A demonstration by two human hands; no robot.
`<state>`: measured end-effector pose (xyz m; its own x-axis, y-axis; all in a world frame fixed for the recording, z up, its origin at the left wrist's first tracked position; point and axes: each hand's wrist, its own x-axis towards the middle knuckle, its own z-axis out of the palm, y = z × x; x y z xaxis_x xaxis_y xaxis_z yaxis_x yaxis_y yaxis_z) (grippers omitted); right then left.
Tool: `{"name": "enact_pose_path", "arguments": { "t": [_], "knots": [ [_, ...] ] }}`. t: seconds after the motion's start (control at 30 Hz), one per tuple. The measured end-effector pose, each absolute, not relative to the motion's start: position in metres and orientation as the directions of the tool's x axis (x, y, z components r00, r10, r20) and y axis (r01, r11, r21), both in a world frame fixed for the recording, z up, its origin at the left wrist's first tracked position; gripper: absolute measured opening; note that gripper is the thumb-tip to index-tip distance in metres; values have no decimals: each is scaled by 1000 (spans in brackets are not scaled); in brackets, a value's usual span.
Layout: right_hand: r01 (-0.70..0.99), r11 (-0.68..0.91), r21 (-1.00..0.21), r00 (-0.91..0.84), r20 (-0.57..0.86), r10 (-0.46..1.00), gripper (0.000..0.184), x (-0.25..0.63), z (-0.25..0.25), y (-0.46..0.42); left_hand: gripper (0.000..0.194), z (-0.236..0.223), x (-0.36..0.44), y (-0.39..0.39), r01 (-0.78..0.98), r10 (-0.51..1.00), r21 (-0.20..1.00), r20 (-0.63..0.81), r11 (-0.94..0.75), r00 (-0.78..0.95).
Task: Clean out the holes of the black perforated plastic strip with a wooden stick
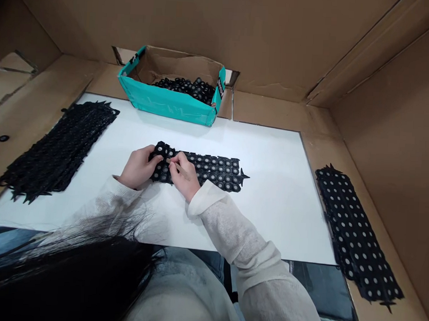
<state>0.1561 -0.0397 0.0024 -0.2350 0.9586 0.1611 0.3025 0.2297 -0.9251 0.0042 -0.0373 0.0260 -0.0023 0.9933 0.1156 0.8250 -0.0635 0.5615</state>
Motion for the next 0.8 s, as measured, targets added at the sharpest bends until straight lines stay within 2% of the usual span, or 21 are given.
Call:
{"name": "enact_pose_path", "arguments": {
  "t": [0.1,0.2,0.3,0.43,0.57,0.67,0.8],
  "knots": [
    [351,238,-906,-184,182,966,6,147,2,-42,10,25,6,-38,851,993,521,122,-70,7],
    [353,218,-910,-149,176,973,6,142,1,-41,12,23,4,-35,845,991,529,132,-74,4],
    [202,146,-968,-107,127,986,7,143,2,-37,17,22,-2,-30,806,992,590,123,-47,-32],
    [-10,35,-999,-69,35,997,12,154,1,-28,32,20,-10,-24,681,996,730,88,-58,-10],
    [-163,-31,-986,1,-31,1000,18,166,-3,-22,33,17,-16,-22,646,1000,764,2,-5,5],
    [-106,24,-994,-12,26,1000,22,167,-1,-22,34,17,-17,-21,655,998,755,-58,28,24],
    [1,105,-994,-56,105,993,16,156,6,-19,28,20,-11,-21,759,1000,651,-5,15,-15]
  ]
}}
